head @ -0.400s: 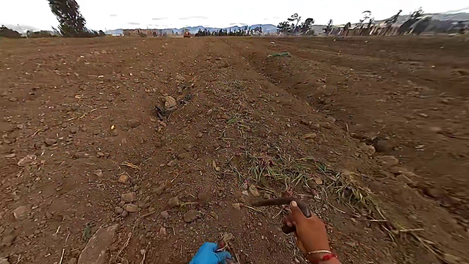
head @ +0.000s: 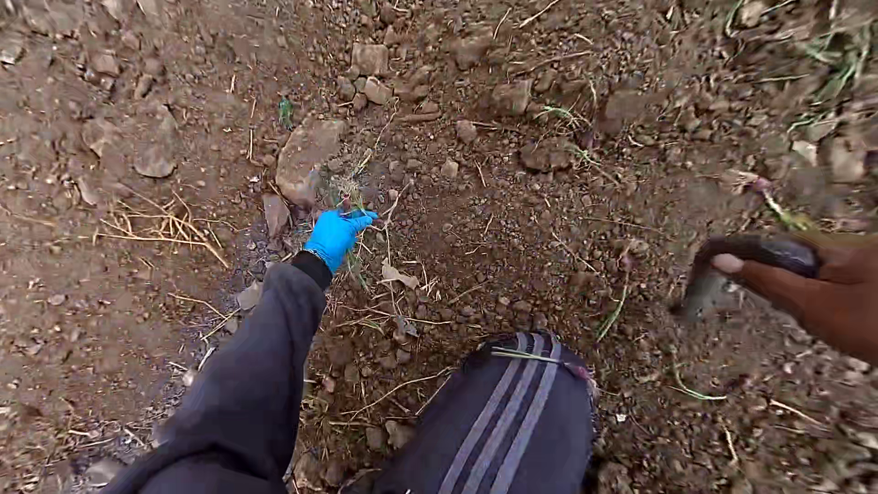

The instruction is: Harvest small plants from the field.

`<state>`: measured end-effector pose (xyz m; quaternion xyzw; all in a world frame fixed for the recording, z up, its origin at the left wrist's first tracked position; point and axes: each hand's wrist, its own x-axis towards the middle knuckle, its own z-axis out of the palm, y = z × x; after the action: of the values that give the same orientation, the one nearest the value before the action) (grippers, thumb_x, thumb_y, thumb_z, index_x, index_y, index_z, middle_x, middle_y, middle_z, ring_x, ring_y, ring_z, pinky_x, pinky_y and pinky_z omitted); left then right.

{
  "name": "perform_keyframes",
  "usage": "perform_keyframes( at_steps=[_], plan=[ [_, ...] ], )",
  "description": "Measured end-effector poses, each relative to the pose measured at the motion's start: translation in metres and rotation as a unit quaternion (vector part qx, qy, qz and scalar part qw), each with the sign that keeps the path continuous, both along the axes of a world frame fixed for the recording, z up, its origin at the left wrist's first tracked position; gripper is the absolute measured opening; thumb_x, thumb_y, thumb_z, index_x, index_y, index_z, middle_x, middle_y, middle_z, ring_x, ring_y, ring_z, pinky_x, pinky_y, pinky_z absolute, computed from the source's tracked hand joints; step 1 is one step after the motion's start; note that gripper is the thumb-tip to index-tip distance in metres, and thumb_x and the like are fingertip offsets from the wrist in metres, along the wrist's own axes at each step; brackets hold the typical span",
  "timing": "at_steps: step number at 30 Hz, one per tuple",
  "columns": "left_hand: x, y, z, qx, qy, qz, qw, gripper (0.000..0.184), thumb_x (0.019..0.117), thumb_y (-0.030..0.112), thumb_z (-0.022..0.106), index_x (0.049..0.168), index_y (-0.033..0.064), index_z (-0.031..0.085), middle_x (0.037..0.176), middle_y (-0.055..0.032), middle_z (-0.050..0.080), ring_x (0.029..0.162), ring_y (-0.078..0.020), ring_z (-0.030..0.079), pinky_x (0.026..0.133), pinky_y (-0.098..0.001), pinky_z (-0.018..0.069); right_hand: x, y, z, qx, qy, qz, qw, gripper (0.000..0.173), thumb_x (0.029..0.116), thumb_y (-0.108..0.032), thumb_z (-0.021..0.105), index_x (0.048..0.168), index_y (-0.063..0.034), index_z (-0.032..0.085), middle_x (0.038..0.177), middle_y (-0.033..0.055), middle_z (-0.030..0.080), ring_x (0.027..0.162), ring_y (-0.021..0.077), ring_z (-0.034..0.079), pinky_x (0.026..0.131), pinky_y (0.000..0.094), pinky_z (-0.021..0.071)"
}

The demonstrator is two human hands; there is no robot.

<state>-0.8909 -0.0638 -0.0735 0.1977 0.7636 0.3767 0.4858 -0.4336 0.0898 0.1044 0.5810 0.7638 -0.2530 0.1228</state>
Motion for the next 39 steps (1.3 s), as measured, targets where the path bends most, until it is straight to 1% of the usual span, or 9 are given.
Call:
perform_keyframes(
  at_steps=[4, 8, 13, 16, 20, 23, 26, 33, 39],
  plan=[
    [0.014, -0.027, -0.078, -0.134, 0.035, 0.058, 0.989, 0.029, 0.0950, 0.028, 0.078, 0.118, 0.0098, 0.076, 0.106, -0.0090, 0.073, 0.085, -0.0168, 0.062, 0.077, -0.0387, 0.0511, -0.097, 0.011, 0.028, 0.006, 0.310, -0.047, 0.949, 0.030, 0.0938, -0.048, 0.069, 0.093, -0.0185, 0.064, 0.062, -0.0096, 0.054, 0.048, 0.0018, 0.051, 0.045, 0.0219, 0.0478],
    [-0.002, -0.003, -0.042, -0.117, 0.134, -0.031, 0.984, 0.031, 0.0959, 0.032, 0.076, 0.114, 0.0068, 0.075, 0.107, -0.0119, 0.074, 0.096, -0.0231, 0.069, 0.090, -0.0482, 0.0548, -0.209, -0.009, -0.032, 0.007, 0.465, -0.016, 0.885, 0.026, 0.0963, -0.041, 0.071, 0.100, -0.0162, 0.066, 0.071, -0.0082, 0.063, 0.056, 0.0066, 0.062, 0.053, 0.0314, 0.0585],
    [0.013, 0.054, 0.016, -0.129, 0.250, -0.229, 0.932, 0.026, 0.0960, 0.032, 0.073, 0.101, 0.0074, 0.077, 0.104, -0.0121, 0.076, 0.103, -0.0288, 0.072, 0.094, -0.0581, 0.0542, -0.263, -0.059, -0.149, -0.145, 0.235, 0.040, 0.960, 0.037, 0.1039, -0.033, 0.062, 0.102, 0.0039, 0.068, 0.088, 0.0218, 0.066, 0.083, 0.0377, 0.066, 0.077, 0.0609, 0.0510],
    [0.054, 0.051, -0.040, -0.224, 0.276, -0.326, 0.876, 0.031, 0.0997, 0.031, 0.062, 0.105, 0.0017, 0.071, 0.111, -0.0225, 0.072, 0.109, -0.0419, 0.069, 0.087, -0.0673, 0.0544, -0.241, -0.049, -0.108, -0.111, 0.262, 0.057, 0.957, 0.035, 0.1022, -0.036, 0.064, 0.095, -0.0027, 0.069, 0.073, 0.0104, 0.061, 0.065, 0.0245, 0.060, 0.062, 0.0486, 0.0490],
    [0.062, 0.006, -0.045, -0.080, 0.202, -0.197, 0.956, 0.031, 0.0993, 0.019, 0.067, 0.129, 0.0094, 0.066, 0.114, -0.0084, 0.075, 0.102, -0.0221, 0.074, 0.094, -0.0469, 0.0594, -0.194, -0.035, -0.025, -0.072, 0.349, 0.018, 0.934, 0.022, 0.1001, -0.039, 0.066, 0.095, -0.0176, 0.068, 0.062, -0.0074, 0.059, 0.045, 0.0035, 0.053, 0.040, 0.0213, 0.0441],
    [0.044, -0.004, -0.012, -0.017, 0.154, -0.174, 0.973, 0.018, 0.0966, 0.017, 0.074, 0.113, 0.0109, 0.074, 0.096, -0.0020, 0.078, 0.081, -0.0109, 0.074, 0.079, -0.0340, 0.0627, -0.193, -0.045, -0.061, -0.037, 0.296, 0.009, 0.954, 0.027, 0.1005, -0.038, 0.066, 0.094, -0.0124, 0.068, 0.067, 0.0000, 0.060, 0.053, 0.0131, 0.057, 0.048, 0.0346, 0.0476],
    [0.052, 0.034, 0.027, -0.038, 0.260, -0.350, 0.899, 0.018, 0.0976, 0.025, 0.071, 0.105, 0.0103, 0.077, 0.100, -0.0094, 0.075, 0.095, -0.0242, 0.071, 0.087, -0.0520, 0.0555, -0.200, -0.052, -0.114, -0.089, 0.234, 0.014, 0.968, 0.035, 0.1010, -0.036, 0.066, 0.093, -0.0022, 0.067, 0.076, 0.0128, 0.062, 0.070, 0.0286, 0.062, 0.065, 0.0538, 0.0495],
    [0.123, 0.036, -0.033, 0.002, 0.316, -0.478, 0.819, 0.020, 0.1002, 0.021, 0.062, 0.109, 0.0096, 0.076, 0.121, -0.0168, 0.067, 0.120, -0.0378, 0.061, 0.098, -0.0590, 0.0519, -0.124, -0.049, 0.002, -0.027, 0.338, -0.032, 0.940, 0.027, 0.0989, -0.046, 0.066, 0.093, -0.0197, 0.068, 0.058, -0.0061, 0.057, 0.039, 0.0062, 0.049, 0.033, 0.0232, 0.0380],
    [0.098, 0.051, 0.068, -0.001, 0.220, -0.454, 0.863, 0.017, 0.1022, 0.019, 0.066, 0.112, 0.0147, 0.079, 0.107, -0.0032, 0.076, 0.099, -0.0141, 0.072, 0.095, -0.0403, 0.0572, -0.129, -0.073, -0.087, -0.043, 0.261, -0.035, 0.964, 0.034, 0.1036, -0.037, 0.062, 0.094, -0.0045, 0.067, 0.069, 0.0087, 0.057, 0.057, 0.0223, 0.054, 0.053, 0.0448, 0.0441]
  ],
)
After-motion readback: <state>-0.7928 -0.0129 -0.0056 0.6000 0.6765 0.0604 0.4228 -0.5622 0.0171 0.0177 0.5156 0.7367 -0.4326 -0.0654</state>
